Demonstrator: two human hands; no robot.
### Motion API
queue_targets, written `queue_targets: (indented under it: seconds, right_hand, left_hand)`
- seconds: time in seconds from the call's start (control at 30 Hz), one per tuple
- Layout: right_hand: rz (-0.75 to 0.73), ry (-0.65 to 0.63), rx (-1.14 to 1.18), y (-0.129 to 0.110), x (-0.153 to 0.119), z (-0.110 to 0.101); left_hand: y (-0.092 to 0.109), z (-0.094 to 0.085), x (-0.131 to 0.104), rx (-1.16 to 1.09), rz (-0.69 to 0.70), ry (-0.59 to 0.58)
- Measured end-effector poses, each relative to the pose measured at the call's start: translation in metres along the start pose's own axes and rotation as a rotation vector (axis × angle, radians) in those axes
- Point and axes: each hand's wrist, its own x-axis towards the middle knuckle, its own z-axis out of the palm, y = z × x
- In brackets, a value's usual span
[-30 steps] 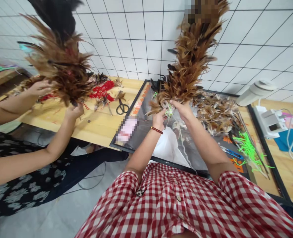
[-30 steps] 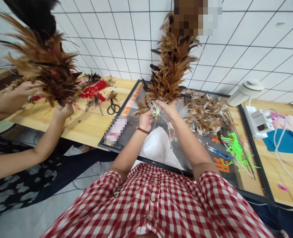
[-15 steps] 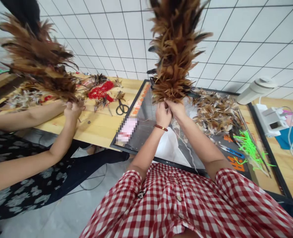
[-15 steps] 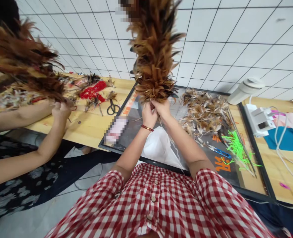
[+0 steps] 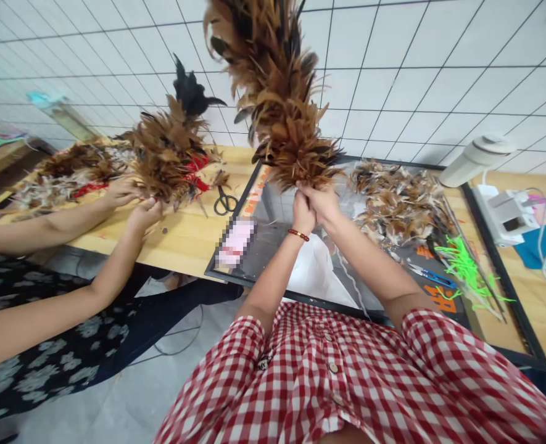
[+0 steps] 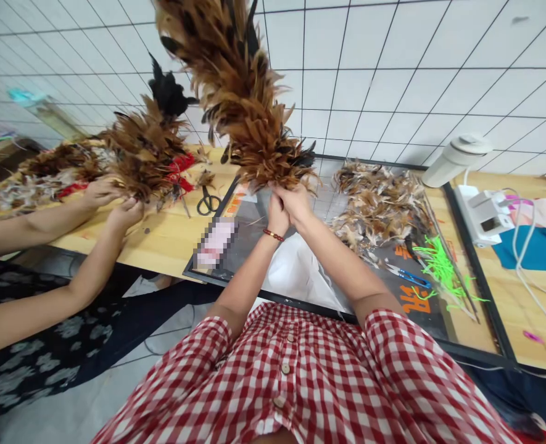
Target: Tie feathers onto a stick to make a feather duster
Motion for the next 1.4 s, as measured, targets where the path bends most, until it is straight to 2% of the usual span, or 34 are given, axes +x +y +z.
queue_targets:
  seconds: [0.1, 0.17, 0.23, 0.27, 0.3, 0.33, 0.47, 0.53, 0.6, 0.67, 0.77, 0.83, 0.97, 1.03, 1.13, 1.2, 1.27, 1.33, 1.37, 1.4]
  right_hand:
    - [-0.009, -0.118, -0.033, -0.006, -0.001, -0.017]
    - [-0.118, -0.048, -0.176, -0.009, -0.001, -0.038]
    - [-0.17, 0.118, -0.274, -0.006, -0.007, -0.057]
    - [-0.126, 0.181, -0.28, -0.003, -0.012, -0.063]
    - [-0.041, 0.192, -0.252, 0.002, -0.02, -0.067]
    - [0.067, 0.145, -0.198, 0.007, -0.029, -0.068]
    - [0.499, -0.269, 0.012, 0.021, -0.067, -0.057]
    - [0.616, -0.3, 0.009, 0.022, -0.076, -0.053]
    - [0.637, -0.26, -0.019, 0.02, -0.075, -0.058]
    - [0.597, -0.199, -0.064, 0.014, -0.07, -0.068]
    - [0.453, -0.088, -0.179, -0.001, -0.065, -0.089]
    - [0.353, -0.086, -0.248, -0.012, -0.067, -0.101]
    - [0.199, -0.128, -0.368, -0.032, -0.074, -0.117]
    - [0.046, -0.074, -0.532, -0.037, -0.074, -0.125]
    - [-0.122, -0.005, -1.01, -0.033, -0.073, -0.135]
    - [-0.079, -0.066, -1.345, -0.025, -0.081, -0.132]
    - [-0.009, -0.253, -1.513, -0.015, -0.098, -0.119]
    - [-0.064, -0.501, -1.432, -0.009, -0.119, -0.102]
    - [-0.145, -0.588, -1.313, -0.009, -0.129, -0.096]
    - [-0.242, -0.615, -1.171, -0.011, -0.136, -0.091]
  left_hand:
    - [-0.001, -0.007, 0.003, -0.153, -0.12, 0.015]
    - [0.002, -0.016, 0.005, -0.338, -0.256, -0.04]
    - [0.007, -0.026, 0.008, -0.507, -0.358, -0.088]
    - [0.011, -0.031, 0.009, -0.568, -0.385, -0.102]
    - [0.015, -0.034, 0.01, -0.614, -0.4, -0.113]
    - [0.019, -0.037, 0.01, -0.645, -0.412, -0.124]
    - [0.03, -0.044, 0.014, -0.669, -0.438, -0.157]
    - [0.032, -0.049, 0.018, -0.67, -0.434, -0.162]
    - [0.032, -0.056, 0.024, -0.663, -0.432, -0.134]
    - [0.029, -0.063, 0.031, -0.636, -0.426, -0.083]
    - [0.024, -0.071, 0.04, -0.615, -0.375, -0.052]
    - [0.021, -0.07, 0.041, -0.626, -0.365, -0.071]
    - [0.021, -0.057, 0.038, -0.666, -0.444, -0.102]
    - [0.024, -0.049, 0.034, -0.694, -0.475, -0.1]
    - [0.033, -0.039, 0.03, -0.739, -0.514, -0.126]
    - [0.042, -0.032, 0.027, -0.757, -0.532, -0.167]
    - [0.048, -0.024, 0.026, -0.751, -0.539, -0.19]
    - [0.051, -0.016, 0.027, -0.735, -0.53, -0.175]
    - [0.051, -0.013, 0.027, -0.73, -0.522, -0.158]
    - [0.05, -0.011, 0.028, -0.727, -0.514, -0.138]
